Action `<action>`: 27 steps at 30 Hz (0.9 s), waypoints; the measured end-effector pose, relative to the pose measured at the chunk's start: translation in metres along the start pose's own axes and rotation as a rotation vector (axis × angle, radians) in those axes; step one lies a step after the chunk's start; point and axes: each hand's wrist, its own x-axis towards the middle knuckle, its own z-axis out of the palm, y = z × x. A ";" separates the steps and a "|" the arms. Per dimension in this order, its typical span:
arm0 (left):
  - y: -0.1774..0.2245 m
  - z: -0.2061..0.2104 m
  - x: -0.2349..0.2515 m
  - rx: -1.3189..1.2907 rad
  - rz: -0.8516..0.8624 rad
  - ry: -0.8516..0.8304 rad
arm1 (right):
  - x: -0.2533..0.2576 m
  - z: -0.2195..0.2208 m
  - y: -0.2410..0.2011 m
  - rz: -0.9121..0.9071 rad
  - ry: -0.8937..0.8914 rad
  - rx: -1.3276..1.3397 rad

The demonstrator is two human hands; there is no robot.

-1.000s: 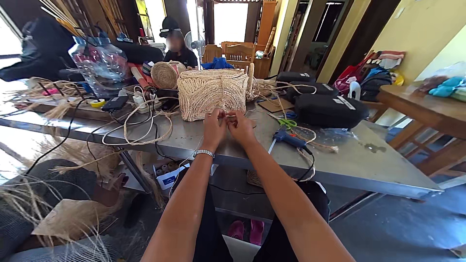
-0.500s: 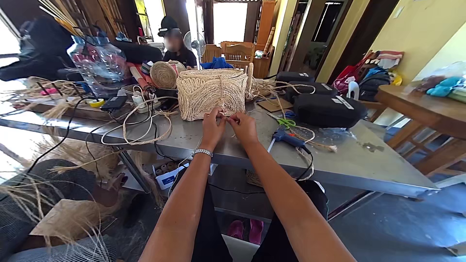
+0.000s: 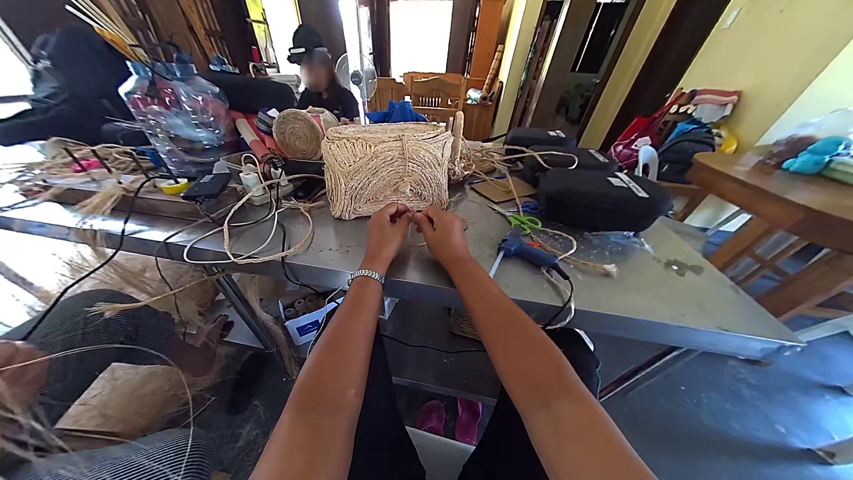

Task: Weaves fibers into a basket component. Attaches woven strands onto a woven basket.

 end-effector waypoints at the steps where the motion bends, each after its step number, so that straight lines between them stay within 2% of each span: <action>1: 0.005 -0.001 -0.005 -0.019 -0.018 0.001 | 0.000 0.000 0.000 0.004 -0.009 0.017; 7: 0.009 -0.004 -0.009 -0.099 -0.009 0.000 | -0.001 0.000 -0.002 -0.023 -0.024 0.100; 12: -0.018 0.001 0.014 -0.280 0.061 -0.023 | 0.000 0.001 -0.002 -0.049 -0.042 0.145; 16: -0.011 -0.001 0.005 -0.314 0.043 -0.023 | 0.000 0.002 -0.002 -0.078 -0.047 0.162; 19: 0.000 -0.003 -0.006 -0.353 0.025 -0.032 | 0.001 0.001 0.000 -0.060 -0.072 0.236; 23: -0.018 0.001 0.010 -0.514 0.085 -0.061 | 0.005 0.001 0.003 0.011 -0.160 0.380; 27: -0.008 0.000 0.001 -0.484 -0.029 -0.015 | 0.005 0.001 0.001 0.005 -0.191 0.342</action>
